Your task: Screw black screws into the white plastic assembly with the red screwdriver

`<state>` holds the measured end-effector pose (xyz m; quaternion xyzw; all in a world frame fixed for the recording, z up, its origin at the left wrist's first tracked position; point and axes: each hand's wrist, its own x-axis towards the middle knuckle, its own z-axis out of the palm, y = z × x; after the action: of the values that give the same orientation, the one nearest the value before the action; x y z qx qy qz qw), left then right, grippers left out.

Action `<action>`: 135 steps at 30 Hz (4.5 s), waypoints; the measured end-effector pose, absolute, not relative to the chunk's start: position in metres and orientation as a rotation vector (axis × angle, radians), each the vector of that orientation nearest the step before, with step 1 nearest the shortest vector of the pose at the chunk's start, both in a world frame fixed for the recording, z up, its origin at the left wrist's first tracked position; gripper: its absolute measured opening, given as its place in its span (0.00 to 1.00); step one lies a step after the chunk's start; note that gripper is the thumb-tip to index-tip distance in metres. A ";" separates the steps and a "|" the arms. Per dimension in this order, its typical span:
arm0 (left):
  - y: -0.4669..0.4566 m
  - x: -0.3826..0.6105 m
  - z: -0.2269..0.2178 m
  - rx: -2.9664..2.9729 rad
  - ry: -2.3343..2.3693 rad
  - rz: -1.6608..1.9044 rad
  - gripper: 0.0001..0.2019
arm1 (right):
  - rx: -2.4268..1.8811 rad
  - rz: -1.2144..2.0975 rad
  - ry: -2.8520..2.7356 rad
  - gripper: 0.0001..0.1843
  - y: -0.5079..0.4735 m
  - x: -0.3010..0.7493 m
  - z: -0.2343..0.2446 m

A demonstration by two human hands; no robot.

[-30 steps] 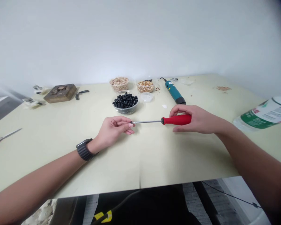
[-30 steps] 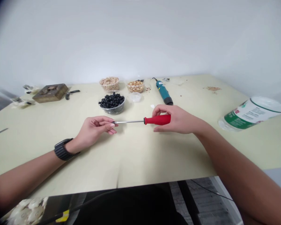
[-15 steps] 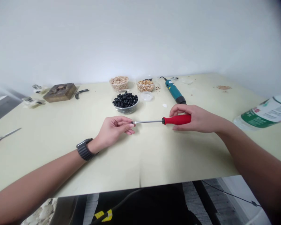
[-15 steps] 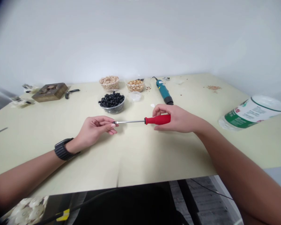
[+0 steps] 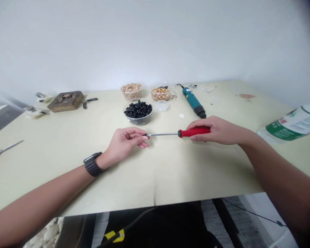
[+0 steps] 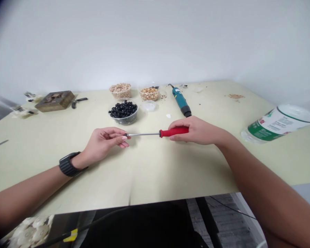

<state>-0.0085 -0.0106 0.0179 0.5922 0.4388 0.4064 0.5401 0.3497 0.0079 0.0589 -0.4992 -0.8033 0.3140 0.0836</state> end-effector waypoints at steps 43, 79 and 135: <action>-0.009 -0.009 0.012 1.377 0.950 0.958 0.18 | -1.488 1.047 -2.293 0.24 0.002 0.345 0.062; -0.010 -0.008 0.012 1.352 1.002 0.969 0.20 | -1.468 0.988 -2.244 0.25 0.006 0.348 0.057; -0.014 -0.002 0.004 1.065 0.872 1.028 0.28 | -1.593 0.926 -2.206 0.29 0.007 0.340 0.057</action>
<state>-0.0015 -0.0139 0.0044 0.4695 0.3843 0.4530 0.6532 0.3398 0.0067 0.0574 -0.5492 -0.7607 0.3193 0.1334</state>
